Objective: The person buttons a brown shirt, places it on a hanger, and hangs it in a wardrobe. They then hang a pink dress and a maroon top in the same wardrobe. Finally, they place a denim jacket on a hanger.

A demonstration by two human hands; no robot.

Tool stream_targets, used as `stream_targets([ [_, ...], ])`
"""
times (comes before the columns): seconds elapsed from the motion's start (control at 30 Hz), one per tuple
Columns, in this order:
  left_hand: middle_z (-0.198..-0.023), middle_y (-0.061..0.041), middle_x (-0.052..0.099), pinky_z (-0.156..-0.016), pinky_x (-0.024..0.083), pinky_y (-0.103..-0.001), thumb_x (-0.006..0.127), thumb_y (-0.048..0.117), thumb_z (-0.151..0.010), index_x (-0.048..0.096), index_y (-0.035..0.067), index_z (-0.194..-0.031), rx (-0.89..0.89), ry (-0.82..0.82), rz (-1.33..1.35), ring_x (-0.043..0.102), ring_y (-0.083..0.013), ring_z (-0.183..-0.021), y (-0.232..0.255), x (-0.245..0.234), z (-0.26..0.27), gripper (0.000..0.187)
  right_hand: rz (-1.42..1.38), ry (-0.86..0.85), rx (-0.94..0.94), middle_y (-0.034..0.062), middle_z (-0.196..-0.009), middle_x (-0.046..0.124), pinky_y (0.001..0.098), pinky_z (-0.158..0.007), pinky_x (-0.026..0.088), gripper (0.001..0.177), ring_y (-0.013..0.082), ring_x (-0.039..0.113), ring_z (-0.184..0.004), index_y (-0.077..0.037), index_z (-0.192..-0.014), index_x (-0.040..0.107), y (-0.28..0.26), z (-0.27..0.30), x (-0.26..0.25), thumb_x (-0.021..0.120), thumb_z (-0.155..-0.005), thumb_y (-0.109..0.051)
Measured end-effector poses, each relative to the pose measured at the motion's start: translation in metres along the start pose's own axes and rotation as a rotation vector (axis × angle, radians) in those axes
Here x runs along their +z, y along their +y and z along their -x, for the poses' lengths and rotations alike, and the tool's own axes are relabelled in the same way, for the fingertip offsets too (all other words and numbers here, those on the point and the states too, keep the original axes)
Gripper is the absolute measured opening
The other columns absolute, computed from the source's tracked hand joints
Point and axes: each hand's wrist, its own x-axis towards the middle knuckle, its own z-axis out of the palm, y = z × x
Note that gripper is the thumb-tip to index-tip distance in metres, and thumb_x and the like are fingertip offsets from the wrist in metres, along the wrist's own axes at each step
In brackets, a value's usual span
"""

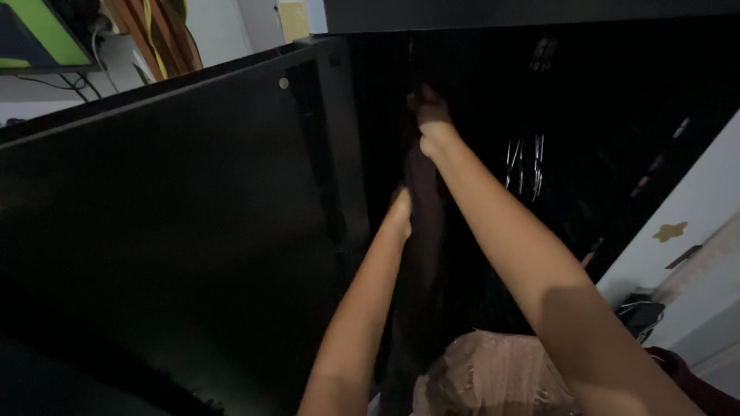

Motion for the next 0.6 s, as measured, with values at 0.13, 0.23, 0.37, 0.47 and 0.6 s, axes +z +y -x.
stream_targets([
  [0.13,-0.155,-0.015,0.05,-0.116,0.038,-0.039,0.024,0.049,-0.106,0.039,0.006,-0.156,0.096,0.005,-0.063,0.048,-0.0279,-0.142,0.008,0.007,0.011,0.068,-0.056,0.008,0.093,0.0103,-0.129,0.069,0.038,-0.094,0.055,0.045,0.0249,0.064,-0.113,-0.012,-0.141,0.059,0.008,-0.004,-0.005,0.064,-0.096,-0.01],
  [0.23,-0.158,-0.015,0.046,-0.118,0.035,-0.038,0.025,0.054,-0.105,0.037,0.006,-0.156,0.226,0.047,-0.083,0.044,-0.028,-0.145,0.028,0.02,0.035,0.071,-0.027,0.003,0.133,0.0124,-0.124,0.07,0.0391,-0.088,0.057,0.043,0.0268,0.066,-0.109,-0.013,-0.138,0.06,0.017,-0.014,-0.005,0.063,-0.096,-0.012],
  [0.37,-0.166,-0.012,0.03,-0.121,0.023,-0.038,0.021,0.063,-0.103,0.027,0.009,-0.16,0.3,0.307,-0.187,0.028,-0.0276,-0.152,0.06,0.038,0.081,0.079,0.117,0.009,0.047,0.0113,-0.124,0.072,0.0378,-0.09,0.057,0.041,0.0272,0.067,-0.111,-0.011,-0.138,0.063,0.034,-0.03,0.01,0.067,-0.096,-0.013],
  [0.47,-0.167,-0.016,0.03,-0.123,0.023,-0.04,0.024,0.062,-0.102,0.029,0.004,-0.159,0.607,0.384,-0.219,0.027,-0.0321,-0.154,0.076,0.043,0.116,0.081,0.167,0.032,-0.019,0.0121,-0.127,0.071,0.0377,-0.095,0.055,0.044,0.0278,0.066,-0.116,-0.009,-0.139,0.06,0.033,-0.023,0.029,0.069,-0.096,-0.014],
  [0.6,-0.16,-0.017,0.036,-0.114,0.033,-0.045,0.028,0.053,-0.1,0.022,0.019,-0.163,0.498,0.447,-0.326,0.039,-0.0382,-0.142,0.072,0.04,0.138,0.072,0.141,-0.091,0.084,0.0116,-0.139,0.06,0.0384,-0.103,0.052,0.049,0.0277,0.06,-0.125,-0.008,-0.146,0.047,0.003,0.025,0.044,0.062,-0.1,-0.02],
])
